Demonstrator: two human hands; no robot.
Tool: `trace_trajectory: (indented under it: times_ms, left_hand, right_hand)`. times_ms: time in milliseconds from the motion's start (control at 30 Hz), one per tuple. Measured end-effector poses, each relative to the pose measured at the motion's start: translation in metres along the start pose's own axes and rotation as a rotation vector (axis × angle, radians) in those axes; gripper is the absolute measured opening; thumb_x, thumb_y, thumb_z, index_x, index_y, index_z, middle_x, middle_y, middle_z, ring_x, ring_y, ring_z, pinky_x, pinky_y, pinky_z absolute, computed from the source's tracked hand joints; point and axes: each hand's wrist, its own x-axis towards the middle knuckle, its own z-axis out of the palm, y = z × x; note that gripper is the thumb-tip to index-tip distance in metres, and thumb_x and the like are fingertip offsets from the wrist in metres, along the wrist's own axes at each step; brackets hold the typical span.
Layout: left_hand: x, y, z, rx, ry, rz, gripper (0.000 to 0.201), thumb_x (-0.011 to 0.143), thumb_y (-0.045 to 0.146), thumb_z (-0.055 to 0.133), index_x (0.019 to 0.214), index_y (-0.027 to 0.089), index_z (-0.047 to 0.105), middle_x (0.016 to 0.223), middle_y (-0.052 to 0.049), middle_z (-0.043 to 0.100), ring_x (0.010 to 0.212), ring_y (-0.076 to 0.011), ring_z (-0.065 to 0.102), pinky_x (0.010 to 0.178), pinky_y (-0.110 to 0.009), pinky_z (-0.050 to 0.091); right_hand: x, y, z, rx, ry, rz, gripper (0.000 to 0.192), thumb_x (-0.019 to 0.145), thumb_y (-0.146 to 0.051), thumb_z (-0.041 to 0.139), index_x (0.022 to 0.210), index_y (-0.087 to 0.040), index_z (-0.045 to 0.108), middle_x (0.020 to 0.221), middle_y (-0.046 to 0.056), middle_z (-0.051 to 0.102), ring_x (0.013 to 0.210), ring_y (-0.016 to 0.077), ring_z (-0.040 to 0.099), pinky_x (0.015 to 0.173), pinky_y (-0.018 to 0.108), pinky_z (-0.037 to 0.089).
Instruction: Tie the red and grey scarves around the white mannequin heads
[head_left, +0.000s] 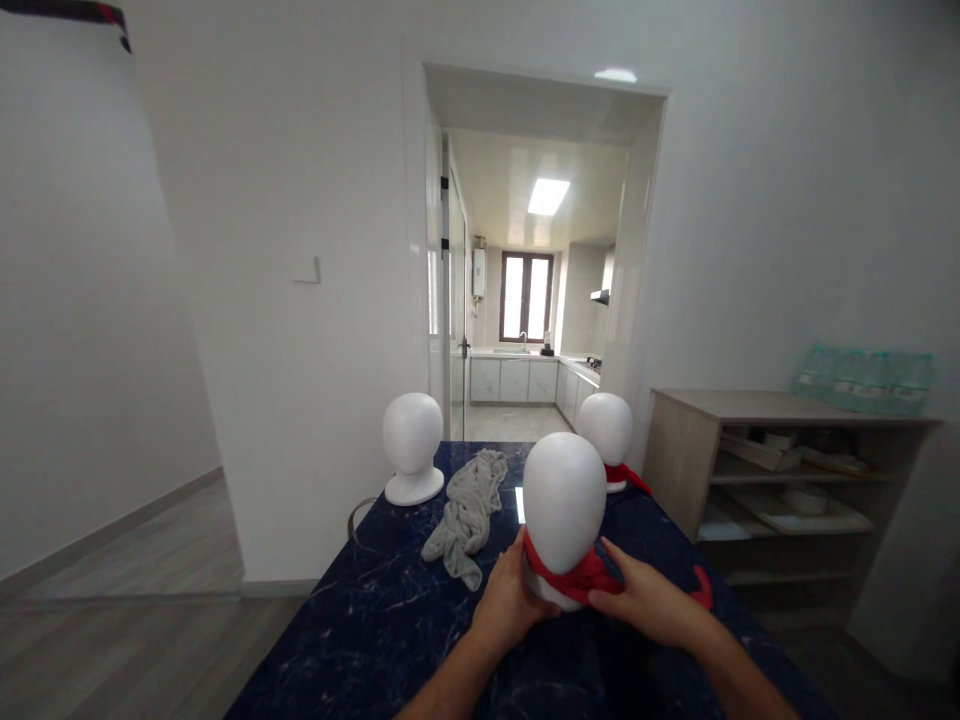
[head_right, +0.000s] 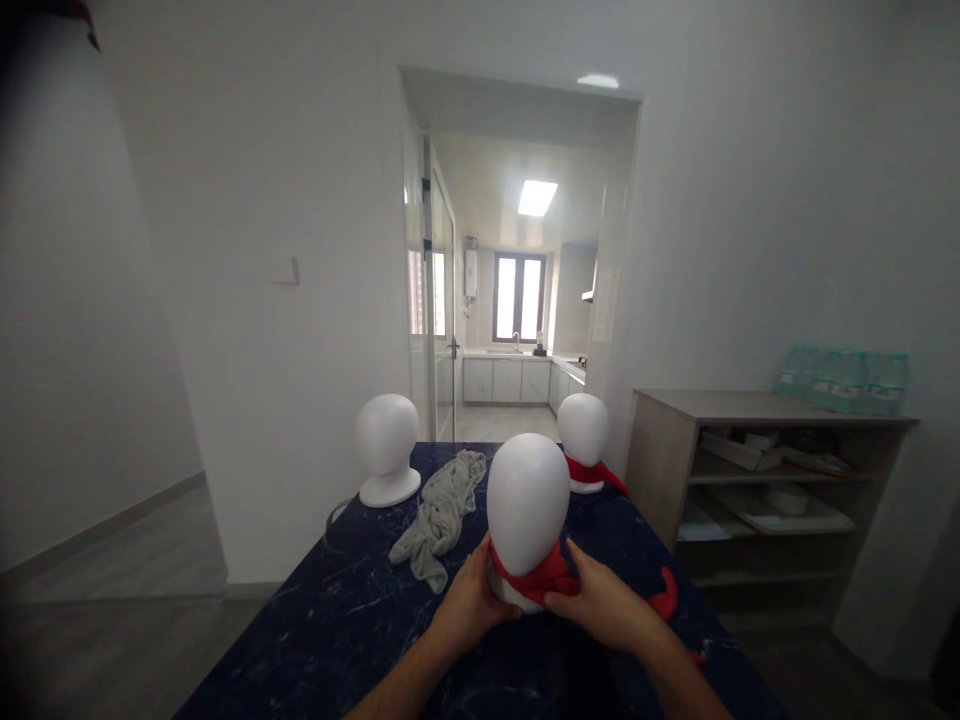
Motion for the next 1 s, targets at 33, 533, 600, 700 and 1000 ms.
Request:
trace_trajectory:
  times_ms: [33,533,600,700,1000]
  left_hand:
    - [0.001,-0.003,0.0,0.06,0.016,0.055,0.12,0.042,0.012,0.095,0.152,0.027,0.049,0.157,-0.013,0.052,0.148,-0.0419,0.04,0.128,-0.051,0.021]
    - [-0.001,-0.005,-0.005,0.384,-0.166,0.123,0.112,0.066,0.036,0.089,0.163,0.032,0.035,0.169,-0.009,0.037,0.158,-0.0385,0.028,0.13,-0.058,0.007]
    - [-0.002,-0.004,-0.005,0.436,-0.152,0.092,0.106,0.074,0.039,0.082,0.166,0.028,0.029,0.169,-0.01,0.037,0.157,-0.0351,0.031,0.131,-0.054,0.01]
    - [-0.002,-0.005,-0.004,0.52,-0.147,0.085,0.098,0.08,0.041,0.075,0.165,0.024,0.031,0.167,-0.01,0.04,0.155,-0.0324,0.036,0.132,-0.051,0.013]
    - [-0.002,-0.018,-0.005,0.552,-0.116,0.078,0.084,0.081,0.042,0.073,0.158,0.026,0.046,0.161,-0.009,0.049,0.153,-0.0325,0.039,0.132,-0.05,0.02]
  right_hand:
    - [0.006,-0.008,0.015,0.089,0.001,-0.007,0.081,0.077,-0.039,0.079,0.15,-0.02,0.051,0.143,0.013,0.065,0.128,0.0319,0.064,0.111,0.047,0.049]
    - [0.035,0.053,0.011,0.114,0.361,-0.139,0.058,0.073,-0.042,0.084,0.125,-0.019,0.069,0.132,0.018,0.071,0.122,0.0379,0.065,0.109,0.051,0.049]
    - [0.033,0.076,-0.022,0.115,0.405,-0.087,0.067,0.069,-0.044,0.087,0.128,-0.019,0.069,0.133,0.018,0.071,0.124,0.0405,0.064,0.112,0.055,0.046]
    - [0.033,0.104,-0.067,0.154,0.442,-0.019,0.079,0.065,-0.047,0.09,0.134,-0.015,0.068,0.133,0.02,0.071,0.125,0.0431,0.064,0.112,0.058,0.046]
    - [0.066,0.123,-0.102,0.218,0.35,0.033,0.081,0.05,-0.047,0.096,0.12,-0.011,0.077,0.127,0.022,0.073,0.12,0.0459,0.066,0.11,0.061,0.048]
